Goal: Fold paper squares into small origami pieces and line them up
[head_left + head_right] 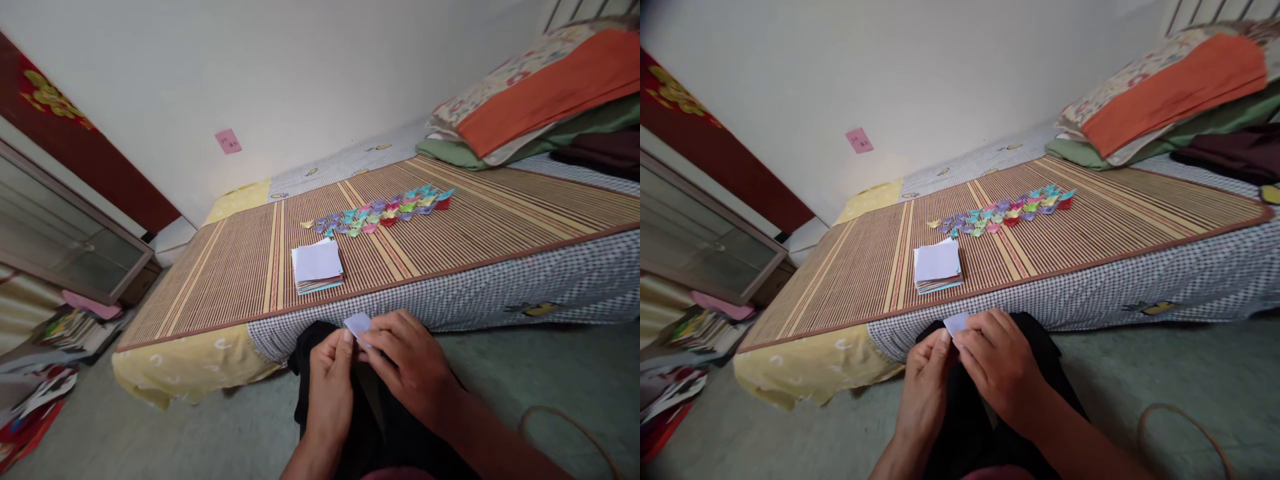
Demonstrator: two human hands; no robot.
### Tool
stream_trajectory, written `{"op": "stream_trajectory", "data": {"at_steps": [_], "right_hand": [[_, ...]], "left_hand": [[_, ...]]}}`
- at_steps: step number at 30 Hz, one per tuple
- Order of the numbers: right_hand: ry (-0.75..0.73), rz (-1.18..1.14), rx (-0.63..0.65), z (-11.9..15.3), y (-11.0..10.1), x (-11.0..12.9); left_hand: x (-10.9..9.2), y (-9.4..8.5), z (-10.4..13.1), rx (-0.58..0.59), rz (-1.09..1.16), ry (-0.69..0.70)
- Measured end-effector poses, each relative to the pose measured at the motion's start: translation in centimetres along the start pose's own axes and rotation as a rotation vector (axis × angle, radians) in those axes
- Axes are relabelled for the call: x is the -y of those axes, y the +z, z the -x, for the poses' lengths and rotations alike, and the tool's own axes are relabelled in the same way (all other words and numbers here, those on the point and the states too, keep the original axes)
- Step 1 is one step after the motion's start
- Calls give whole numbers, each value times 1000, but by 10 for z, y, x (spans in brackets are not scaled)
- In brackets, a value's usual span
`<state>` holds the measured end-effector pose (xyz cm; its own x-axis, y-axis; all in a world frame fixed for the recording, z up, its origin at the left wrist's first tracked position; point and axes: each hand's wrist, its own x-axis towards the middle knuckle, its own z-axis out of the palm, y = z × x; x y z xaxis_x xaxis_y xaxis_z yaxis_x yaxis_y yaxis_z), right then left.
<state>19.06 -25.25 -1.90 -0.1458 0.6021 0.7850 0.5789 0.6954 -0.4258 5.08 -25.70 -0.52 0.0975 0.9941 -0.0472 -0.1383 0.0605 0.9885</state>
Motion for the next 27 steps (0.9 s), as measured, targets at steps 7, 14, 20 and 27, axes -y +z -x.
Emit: {"op": "stream_trajectory", "data": {"at_steps": [7,14,20,27], "right_hand": [[-45,19,66,0,-2,8],[665,-496,161,-10,-18,-10],[601,-409,172,-13,-13,-6],[480,-411,212,-8,-14,-6]], "left_hand": [[1,-5,1,-12,153,7],[-7,-9,3,66,-200,52],[-4,-7,6,61,-276,75],[-3,-12,4,43,-212,43]]}}
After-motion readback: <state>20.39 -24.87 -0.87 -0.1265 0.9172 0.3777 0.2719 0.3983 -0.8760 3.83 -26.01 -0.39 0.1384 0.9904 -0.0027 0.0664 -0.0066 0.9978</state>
